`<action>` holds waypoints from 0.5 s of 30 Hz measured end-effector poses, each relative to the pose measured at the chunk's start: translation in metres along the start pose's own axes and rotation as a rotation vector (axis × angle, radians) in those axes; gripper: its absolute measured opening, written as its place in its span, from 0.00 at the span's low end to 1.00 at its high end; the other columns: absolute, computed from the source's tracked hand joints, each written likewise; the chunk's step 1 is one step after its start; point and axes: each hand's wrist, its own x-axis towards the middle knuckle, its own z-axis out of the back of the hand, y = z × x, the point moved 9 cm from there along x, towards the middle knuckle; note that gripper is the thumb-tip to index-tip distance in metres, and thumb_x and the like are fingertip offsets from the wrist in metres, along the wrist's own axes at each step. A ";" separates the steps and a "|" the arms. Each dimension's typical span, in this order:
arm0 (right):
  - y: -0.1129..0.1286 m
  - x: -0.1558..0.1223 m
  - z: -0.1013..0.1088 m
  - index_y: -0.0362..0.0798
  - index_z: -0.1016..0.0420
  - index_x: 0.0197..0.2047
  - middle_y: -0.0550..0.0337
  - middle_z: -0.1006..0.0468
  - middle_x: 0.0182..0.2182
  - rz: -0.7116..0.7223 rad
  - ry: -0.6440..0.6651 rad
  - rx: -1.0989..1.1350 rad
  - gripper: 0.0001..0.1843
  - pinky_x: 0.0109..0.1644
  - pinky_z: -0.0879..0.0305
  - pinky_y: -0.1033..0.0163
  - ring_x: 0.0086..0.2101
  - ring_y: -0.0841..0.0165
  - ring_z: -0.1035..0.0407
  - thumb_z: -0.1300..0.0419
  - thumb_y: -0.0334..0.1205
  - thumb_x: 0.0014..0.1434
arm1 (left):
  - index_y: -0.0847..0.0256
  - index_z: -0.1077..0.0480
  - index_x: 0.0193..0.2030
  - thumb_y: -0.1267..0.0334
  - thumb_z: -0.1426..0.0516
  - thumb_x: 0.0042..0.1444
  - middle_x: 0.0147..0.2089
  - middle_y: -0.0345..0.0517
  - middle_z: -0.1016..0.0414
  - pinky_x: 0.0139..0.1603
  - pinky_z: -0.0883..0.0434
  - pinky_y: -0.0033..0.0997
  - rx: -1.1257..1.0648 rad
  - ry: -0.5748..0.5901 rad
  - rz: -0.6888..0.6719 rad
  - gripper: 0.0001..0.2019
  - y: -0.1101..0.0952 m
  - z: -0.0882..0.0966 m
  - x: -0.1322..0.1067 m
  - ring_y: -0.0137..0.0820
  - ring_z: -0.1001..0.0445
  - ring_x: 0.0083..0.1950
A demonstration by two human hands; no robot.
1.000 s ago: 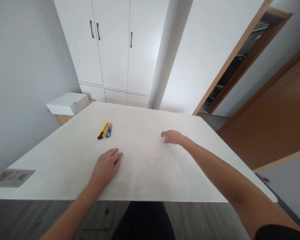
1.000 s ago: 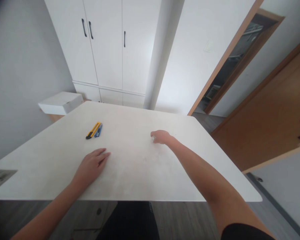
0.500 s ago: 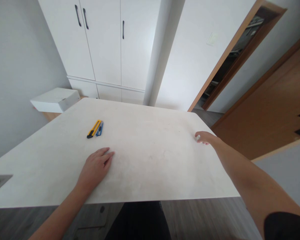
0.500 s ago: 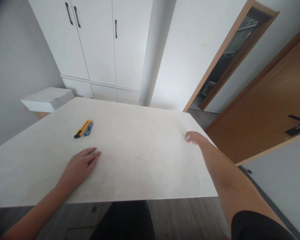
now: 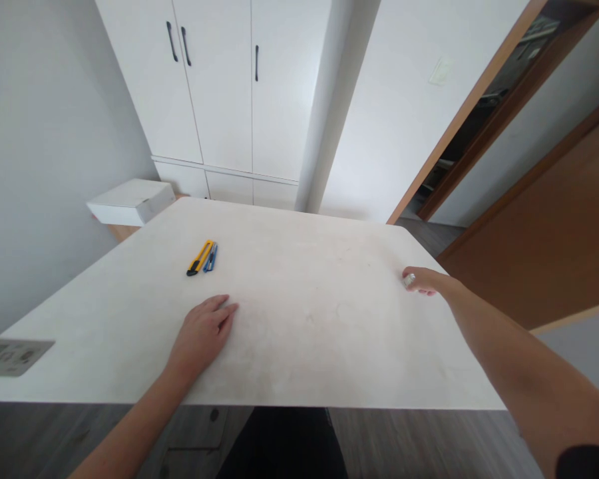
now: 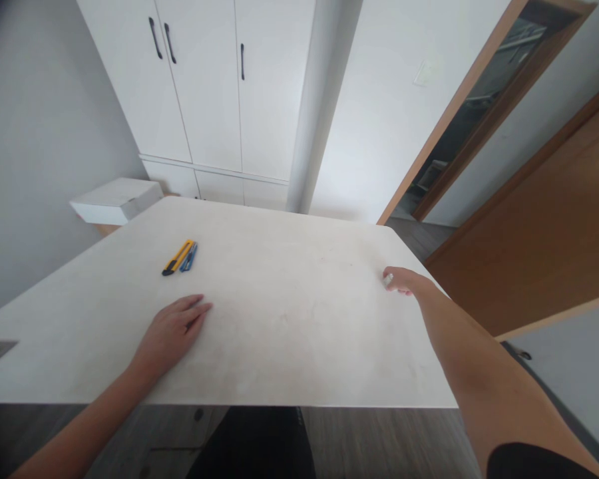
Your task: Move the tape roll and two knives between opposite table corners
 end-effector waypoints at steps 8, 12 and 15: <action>0.151 -0.051 0.043 0.44 0.24 0.54 0.36 0.26 0.54 0.143 -0.338 -0.375 0.18 0.49 0.32 0.53 0.51 0.49 0.26 0.39 0.41 0.61 | 0.54 0.19 0.51 0.62 0.49 0.66 0.59 0.54 0.22 0.62 0.29 0.51 -0.016 0.018 0.060 0.17 -0.006 0.006 0.001 0.44 0.25 0.60; 0.338 -0.122 0.008 0.46 0.21 0.49 0.47 0.19 0.49 0.581 -0.300 -0.207 0.15 0.52 0.35 0.60 0.50 0.59 0.26 0.47 0.40 0.69 | 0.55 0.20 0.52 0.63 0.48 0.66 0.60 0.54 0.23 0.64 0.30 0.51 -0.034 0.029 0.084 0.16 -0.007 0.007 0.001 0.45 0.26 0.61; 0.468 -0.179 -0.035 0.46 0.19 0.46 0.50 0.18 0.48 0.824 -0.252 -0.123 0.16 0.52 0.35 0.62 0.50 0.61 0.26 0.48 0.40 0.69 | 0.55 0.20 0.53 0.65 0.48 0.66 0.61 0.55 0.24 0.64 0.31 0.51 -0.053 0.051 0.086 0.16 -0.007 0.007 0.000 0.45 0.27 0.62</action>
